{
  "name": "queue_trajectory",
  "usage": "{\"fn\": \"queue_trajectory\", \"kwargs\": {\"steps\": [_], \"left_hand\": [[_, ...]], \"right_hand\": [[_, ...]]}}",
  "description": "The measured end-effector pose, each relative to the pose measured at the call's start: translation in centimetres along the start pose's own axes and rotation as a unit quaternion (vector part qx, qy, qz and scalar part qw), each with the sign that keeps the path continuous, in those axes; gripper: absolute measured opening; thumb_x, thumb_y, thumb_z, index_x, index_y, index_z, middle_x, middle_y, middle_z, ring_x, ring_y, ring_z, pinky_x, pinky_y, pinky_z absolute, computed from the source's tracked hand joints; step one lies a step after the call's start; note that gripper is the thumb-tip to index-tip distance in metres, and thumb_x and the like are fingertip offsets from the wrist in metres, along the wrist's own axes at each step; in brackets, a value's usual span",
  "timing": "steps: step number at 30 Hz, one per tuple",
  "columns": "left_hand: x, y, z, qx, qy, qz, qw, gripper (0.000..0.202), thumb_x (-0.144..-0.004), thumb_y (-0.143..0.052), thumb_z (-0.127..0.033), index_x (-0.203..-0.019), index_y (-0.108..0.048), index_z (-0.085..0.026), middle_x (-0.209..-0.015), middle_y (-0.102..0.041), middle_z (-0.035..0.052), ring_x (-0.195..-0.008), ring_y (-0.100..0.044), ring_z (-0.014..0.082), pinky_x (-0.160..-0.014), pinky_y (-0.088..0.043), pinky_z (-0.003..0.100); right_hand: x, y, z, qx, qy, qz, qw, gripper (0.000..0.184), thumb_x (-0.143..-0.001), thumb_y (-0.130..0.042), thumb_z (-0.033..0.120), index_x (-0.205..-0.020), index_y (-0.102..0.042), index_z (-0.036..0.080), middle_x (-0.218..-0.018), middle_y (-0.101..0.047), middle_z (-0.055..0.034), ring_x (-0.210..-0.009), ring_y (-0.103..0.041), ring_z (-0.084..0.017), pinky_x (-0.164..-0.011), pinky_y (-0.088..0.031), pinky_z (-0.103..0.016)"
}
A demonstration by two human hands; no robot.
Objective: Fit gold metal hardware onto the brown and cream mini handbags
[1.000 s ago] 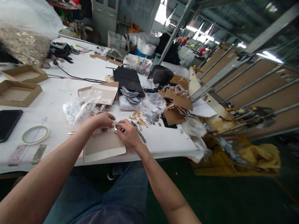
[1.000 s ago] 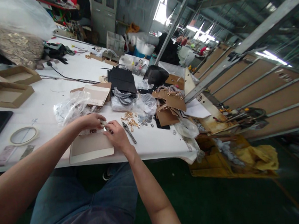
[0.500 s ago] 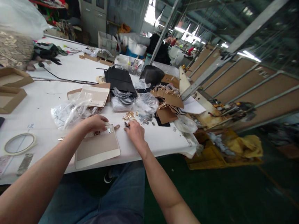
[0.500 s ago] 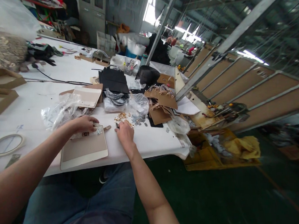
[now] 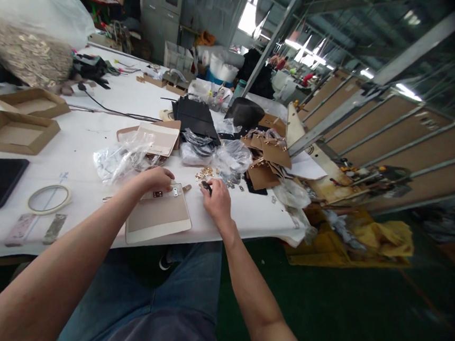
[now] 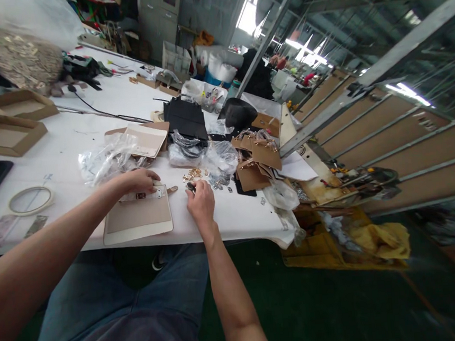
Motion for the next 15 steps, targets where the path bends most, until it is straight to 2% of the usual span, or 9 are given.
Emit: {"fn": "queue_trajectory", "kwargs": {"steps": [4,8,11,13,15], "left_hand": [[0.0,-0.2,0.2,-0.002,-0.008,-0.008,1.0,0.081,-0.082,-0.079,-0.035,-0.162,-0.077,-0.031,-0.162,-0.077,0.0083,-0.134,-0.076,0.0327,-0.111,-0.059,0.033],[-0.2,-0.4,0.4,0.003,-0.016,-0.014,1.0,0.083,-0.079,-0.079,-0.036,-0.163,-0.078,-0.03,-0.161,-0.077,0.0099,-0.137,-0.075,0.0351,-0.114,-0.059,0.035],[-0.3,-0.5,0.4,0.009,-0.017,-0.012,1.0,0.084,-0.078,-0.079,-0.034,-0.162,-0.078,-0.03,-0.16,-0.079,0.0091,-0.136,-0.076,0.0345,-0.113,-0.059,0.034],[-0.3,-0.5,0.2,0.0,-0.02,-0.012,1.0,0.083,-0.078,-0.078,-0.034,-0.161,-0.079,-0.032,-0.16,-0.079,0.0071,-0.138,-0.075,0.0333,-0.114,-0.059,0.033],[-0.1,-0.4,0.1,-0.004,-0.02,-0.013,1.0,0.081,-0.079,-0.078,-0.034,-0.16,-0.079,-0.033,-0.159,-0.079,0.0057,-0.137,-0.074,0.0319,-0.114,-0.059,0.032]], "right_hand": [[0.3,0.8,-2.4,-0.109,-0.068,-0.045,0.991,0.027,-0.115,-0.068,0.041,-0.133,-0.065,0.02,-0.128,-0.08,-0.0178,-0.12,-0.076,-0.034,-0.109,-0.06,-0.046],[-0.1,2.1,-4.5,-0.221,-0.136,-0.105,0.96,0.043,-0.113,-0.065,0.054,-0.138,-0.063,0.019,-0.12,-0.08,-0.0156,-0.099,-0.079,-0.029,-0.089,-0.065,-0.04],[0.5,2.5,-4.0,-0.338,-0.137,-0.141,0.92,0.053,-0.114,-0.062,0.063,-0.147,-0.061,0.022,-0.102,-0.072,-0.0047,-0.078,-0.07,-0.021,-0.076,-0.062,-0.033],[1.3,2.1,-3.1,-0.396,-0.13,-0.136,0.899,0.047,-0.115,-0.061,0.066,-0.139,-0.063,0.025,-0.088,-0.061,0.0019,-0.069,-0.061,-0.017,-0.07,-0.058,-0.03],[2.0,1.5,-2.1,-0.428,-0.128,-0.116,0.887,0.043,-0.113,-0.065,0.069,-0.118,-0.061,0.027,-0.081,-0.053,0.0049,-0.063,-0.054,-0.016,-0.063,-0.053,-0.028]]}}
Point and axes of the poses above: each hand's wrist, its own x-axis away from the middle knuckle, its own y-axis out of the back of the hand, z = x × y, the point moved 6 cm from there along -x, towards the middle knuckle
